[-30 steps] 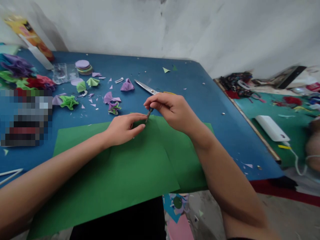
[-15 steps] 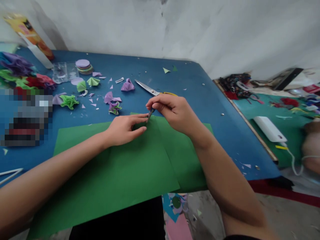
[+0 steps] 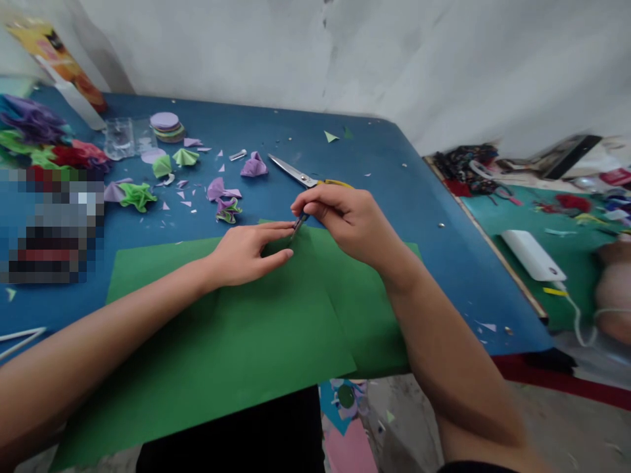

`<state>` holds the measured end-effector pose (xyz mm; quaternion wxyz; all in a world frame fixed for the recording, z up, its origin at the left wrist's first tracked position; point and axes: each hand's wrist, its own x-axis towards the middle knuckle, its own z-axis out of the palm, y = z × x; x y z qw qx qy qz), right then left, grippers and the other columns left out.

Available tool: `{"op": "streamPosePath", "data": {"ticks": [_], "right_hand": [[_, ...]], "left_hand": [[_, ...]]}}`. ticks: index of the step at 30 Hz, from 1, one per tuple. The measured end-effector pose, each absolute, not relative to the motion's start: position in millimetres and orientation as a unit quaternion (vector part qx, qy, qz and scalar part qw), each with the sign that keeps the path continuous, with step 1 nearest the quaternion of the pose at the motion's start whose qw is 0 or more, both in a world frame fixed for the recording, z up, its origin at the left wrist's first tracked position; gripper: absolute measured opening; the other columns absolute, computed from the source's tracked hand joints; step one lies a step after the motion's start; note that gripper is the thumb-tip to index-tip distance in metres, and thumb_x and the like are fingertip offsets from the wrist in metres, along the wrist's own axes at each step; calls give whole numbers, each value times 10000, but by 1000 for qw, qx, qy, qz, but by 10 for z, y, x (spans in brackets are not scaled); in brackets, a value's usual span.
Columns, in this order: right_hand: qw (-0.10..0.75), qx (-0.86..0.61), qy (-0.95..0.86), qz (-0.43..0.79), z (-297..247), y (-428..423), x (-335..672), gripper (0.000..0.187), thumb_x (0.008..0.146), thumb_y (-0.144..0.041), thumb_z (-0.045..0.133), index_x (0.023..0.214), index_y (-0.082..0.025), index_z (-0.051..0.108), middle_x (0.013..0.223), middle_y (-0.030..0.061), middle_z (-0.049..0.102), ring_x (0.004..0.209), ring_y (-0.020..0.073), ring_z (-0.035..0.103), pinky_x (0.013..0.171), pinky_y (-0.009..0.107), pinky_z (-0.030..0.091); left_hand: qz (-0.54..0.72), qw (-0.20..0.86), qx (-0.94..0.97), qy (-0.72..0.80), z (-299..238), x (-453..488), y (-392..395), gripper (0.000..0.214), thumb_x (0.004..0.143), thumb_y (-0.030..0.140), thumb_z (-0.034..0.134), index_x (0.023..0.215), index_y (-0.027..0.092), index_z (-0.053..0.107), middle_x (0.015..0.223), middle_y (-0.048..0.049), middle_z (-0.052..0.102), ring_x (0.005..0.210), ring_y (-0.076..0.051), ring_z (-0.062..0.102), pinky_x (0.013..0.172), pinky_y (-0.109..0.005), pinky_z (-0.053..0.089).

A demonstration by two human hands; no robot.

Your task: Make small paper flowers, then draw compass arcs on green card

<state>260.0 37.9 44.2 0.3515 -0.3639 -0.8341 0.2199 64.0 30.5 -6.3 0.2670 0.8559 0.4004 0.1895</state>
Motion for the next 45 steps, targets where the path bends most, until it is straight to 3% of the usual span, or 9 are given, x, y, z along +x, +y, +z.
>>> {"op": "streamPosePath", "data": {"ticks": [5,9,11,19,32,45], "right_hand": [[353,-364,-832,224,440,386,2602,184,904,-187,487,877,-169,668,864,34,696,784,134,617,735,274,488],[348,-365,-833,227,442,395,2618,191,907,-194,482,872,-170,667,851,31,692,756,126,603,715,266,476],[339,-364,-837,229,446,402,2637,198,907,-182,472,879,-163,668,845,31,691,749,123,600,713,264,474],[277,-360,-874,173,599,386,2800,203,893,-195,498,861,-168,696,963,71,663,899,170,619,807,307,477],[159,-389,-903,94,821,150,2867,234,907,-202,495,935,-167,725,914,43,720,816,153,658,735,268,479],[208,-366,-907,5,761,27,2665,201,902,-181,517,860,-159,712,835,24,726,754,141,669,709,252,502]], "left_hand": [[191,263,859,397,-60,640,311,441,879,430,465,1219,202,627,1366,-34,551,959,-207,655,901,-356,492],[210,279,844,408,-68,643,312,418,872,430,467,1180,204,637,1361,-50,557,600,-104,585,699,-306,509],[230,299,828,415,-75,646,311,398,869,424,468,1144,194,641,1361,-64,550,535,-73,527,617,-275,483],[289,332,799,410,-113,642,330,307,873,380,484,1042,176,639,1350,-89,518,596,-72,537,638,-271,474],[312,362,778,408,-124,654,362,250,857,345,501,973,170,638,1326,-96,526,572,-60,506,637,-271,462],[318,364,775,408,-139,653,374,242,853,334,502,978,173,632,1319,-89,533,564,-58,521,648,-275,465]]}}
